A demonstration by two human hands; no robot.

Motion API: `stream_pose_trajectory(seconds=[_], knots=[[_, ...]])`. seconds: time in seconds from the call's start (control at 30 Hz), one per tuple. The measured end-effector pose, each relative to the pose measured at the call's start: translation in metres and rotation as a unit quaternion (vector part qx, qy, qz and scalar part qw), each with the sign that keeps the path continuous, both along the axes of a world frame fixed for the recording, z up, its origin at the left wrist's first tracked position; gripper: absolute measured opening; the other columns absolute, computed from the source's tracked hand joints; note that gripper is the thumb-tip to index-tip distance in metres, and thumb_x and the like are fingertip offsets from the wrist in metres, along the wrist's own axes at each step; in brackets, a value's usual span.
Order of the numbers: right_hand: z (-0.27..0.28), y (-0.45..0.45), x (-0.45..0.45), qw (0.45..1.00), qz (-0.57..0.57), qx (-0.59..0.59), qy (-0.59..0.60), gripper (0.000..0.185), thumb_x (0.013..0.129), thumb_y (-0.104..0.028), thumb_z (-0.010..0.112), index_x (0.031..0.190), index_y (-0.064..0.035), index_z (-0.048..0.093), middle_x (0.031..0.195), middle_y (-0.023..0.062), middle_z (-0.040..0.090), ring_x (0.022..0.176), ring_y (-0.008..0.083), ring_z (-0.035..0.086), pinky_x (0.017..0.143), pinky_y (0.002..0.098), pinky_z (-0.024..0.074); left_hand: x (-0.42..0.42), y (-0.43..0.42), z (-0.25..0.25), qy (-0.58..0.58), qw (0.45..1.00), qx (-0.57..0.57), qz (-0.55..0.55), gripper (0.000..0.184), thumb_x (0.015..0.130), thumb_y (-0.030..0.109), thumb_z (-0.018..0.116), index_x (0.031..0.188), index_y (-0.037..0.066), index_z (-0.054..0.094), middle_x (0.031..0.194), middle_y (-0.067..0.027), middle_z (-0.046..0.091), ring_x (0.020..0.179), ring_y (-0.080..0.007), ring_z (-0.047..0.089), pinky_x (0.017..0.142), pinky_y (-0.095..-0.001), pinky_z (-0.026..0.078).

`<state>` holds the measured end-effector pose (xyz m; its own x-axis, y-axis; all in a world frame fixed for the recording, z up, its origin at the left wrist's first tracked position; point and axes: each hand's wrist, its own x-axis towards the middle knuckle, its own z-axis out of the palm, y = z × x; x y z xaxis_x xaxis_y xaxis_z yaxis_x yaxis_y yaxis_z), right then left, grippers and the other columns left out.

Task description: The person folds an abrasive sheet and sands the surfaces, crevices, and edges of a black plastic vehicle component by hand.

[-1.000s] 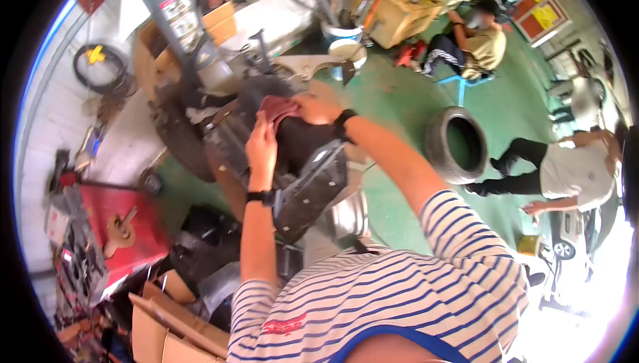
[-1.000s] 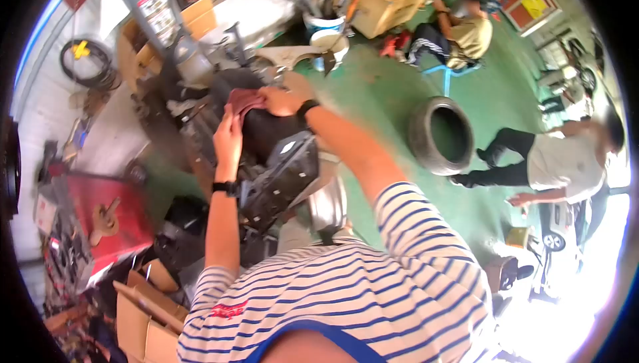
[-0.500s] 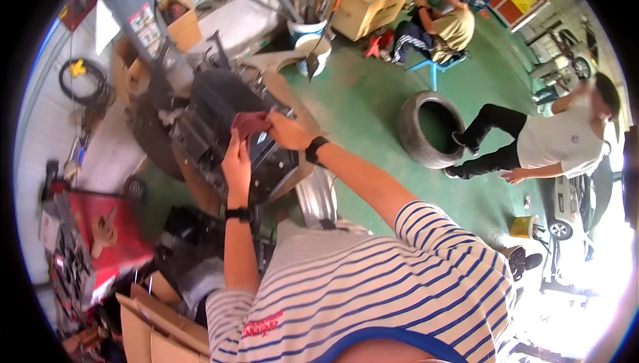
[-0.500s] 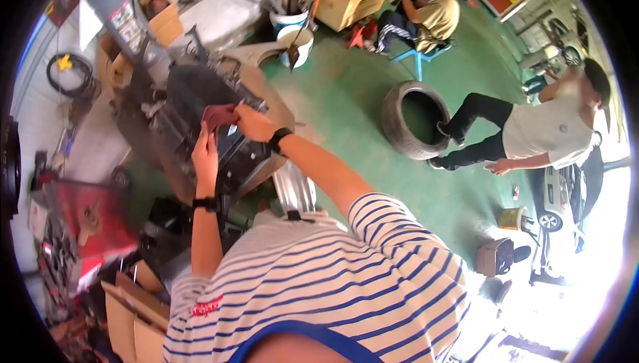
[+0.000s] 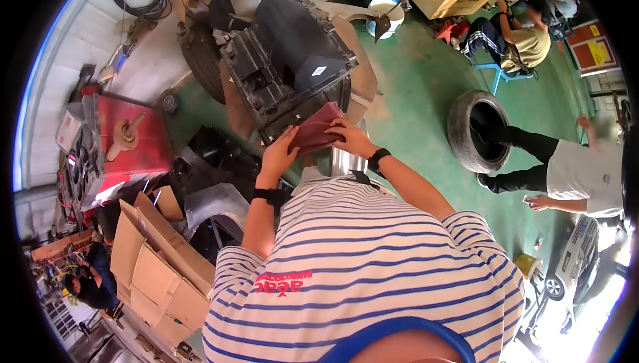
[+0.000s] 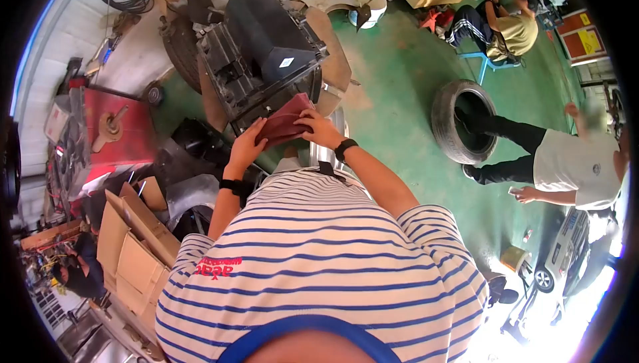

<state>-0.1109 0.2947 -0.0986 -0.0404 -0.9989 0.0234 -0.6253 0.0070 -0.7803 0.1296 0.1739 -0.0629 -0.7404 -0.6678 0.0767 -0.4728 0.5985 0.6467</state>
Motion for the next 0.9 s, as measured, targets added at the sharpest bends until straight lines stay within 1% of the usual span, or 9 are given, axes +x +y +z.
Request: stream_pose_trajectory(seconds=[0.03,0.13,0.23,0.27,0.4,0.63,0.73,0.83,0.9], knots=[[-0.003,0.001,-0.002,1.000,-0.005,-0.001,0.002,0.039,0.075,-0.018,0.065,0.113,-0.0127,0.063,0.126,0.0106,0.049,0.109,0.0287,0.056,0.093,0.0380,0.0473,-0.006,-0.002,-0.001,0.000,1.000,-0.002,0.002,0.051,0.082,0.015,0.063,0.132,0.021,0.053,0.130,-0.0054,0.057,0.105,-0.0274,0.062,0.085,-0.0374,0.052],[0.007,-0.001,0.004,0.999,-0.004,0.015,0.040,0.056,0.074,-0.013,0.068,0.127,-0.0191,0.052,0.131,0.0097,0.044,0.103,0.0331,0.059,0.083,0.0424,0.0518,-0.020,-0.001,-0.007,-0.170,0.985,-0.014,-0.002,0.055,0.081,0.022,0.067,0.133,0.019,0.051,0.120,-0.0098,0.062,0.101,-0.0320,0.062,0.082,-0.0412,0.052],[0.013,-0.007,0.008,0.995,-0.018,0.040,0.094,0.070,0.074,-0.009,0.069,0.136,-0.0237,0.041,0.132,0.0099,0.041,0.094,0.0380,0.062,0.073,0.0465,0.0545,-0.042,-0.006,-0.011,-0.241,0.970,-0.030,0.019,0.043,0.076,0.024,0.072,0.115,0.010,0.059,0.098,-0.0150,0.063,0.088,-0.0347,0.065,0.072,-0.0458,0.053],[0.013,-0.008,0.007,0.994,-0.020,0.046,0.101,0.070,0.074,-0.009,0.070,0.136,-0.0238,0.041,0.133,0.0097,0.040,0.093,0.0379,0.062,0.074,0.0467,0.0546,-0.045,-0.007,-0.017,-0.232,0.971,-0.056,0.021,0.035,0.075,0.024,0.073,0.104,0.008,0.061,0.093,-0.0142,0.062,0.083,-0.0349,0.065,0.069,-0.0451,0.053],[0.010,-0.020,0.017,0.987,-0.087,0.025,0.130,0.059,0.081,-0.016,0.066,0.135,-0.0228,0.044,0.130,0.0083,0.046,0.097,0.0389,0.060,0.075,0.0463,0.0539,-0.048,-0.014,-0.026,-0.232,0.969,-0.078,-0.018,0.030,0.077,0.026,0.071,0.097,0.006,0.064,0.093,-0.0123,0.061,0.078,-0.0335,0.065,0.067,-0.0428,0.053],[-0.005,-0.058,-0.007,0.962,0.033,0.124,0.239,0.036,0.086,-0.017,0.056,0.122,-0.0154,0.055,0.117,0.0086,0.059,0.103,0.0317,0.060,0.076,0.0431,0.0531,-0.035,-0.027,-0.026,-0.214,0.965,-0.113,-0.097,0.039,0.087,0.038,0.059,0.108,0.006,0.064,0.089,-0.0114,0.063,0.074,-0.0307,0.065,0.063,-0.0423,0.053],[0.007,-0.047,-0.019,0.979,0.092,0.049,0.176,0.041,0.088,-0.008,0.048,0.127,-0.0157,0.054,0.124,0.0095,0.058,0.113,0.0295,0.056,0.089,0.0382,0.0495,-0.029,-0.035,-0.025,-0.114,0.980,-0.118,-0.111,0.036,0.092,0.036,0.054,0.108,0.007,0.066,0.077,-0.0112,0.064,0.071,-0.0303,0.064,0.061,-0.0410,0.051],[0.016,-0.032,-0.007,0.986,0.073,-0.008,0.150,0.045,0.088,-0.006,0.048,0.131,-0.0156,0.052,0.129,0.0109,0.055,0.117,0.0292,0.054,0.095,0.0378,0.0468,-0.019,-0.055,-0.004,-0.012,0.993,0.000,-0.121,0.031,0.091,0.033,0.057,0.102,0.007,0.068,0.079,-0.0121,0.065,0.072,-0.0323,0.063,0.061,-0.0403,0.049],[0.030,-0.025,-0.006,0.987,0.066,0.003,0.147,0.045,0.087,-0.006,0.054,0.131,-0.0135,0.052,0.131,0.0114,0.054,0.118,0.0293,0.054,0.095,0.0391,0.0472,-0.018,-0.056,0.025,0.015,0.993,0.002,-0.115,0.029,0.088,0.032,0.062,0.100,0.007,0.070,0.082,-0.0124,0.066,0.074,-0.0323,0.063,0.062,-0.0389,0.049]])
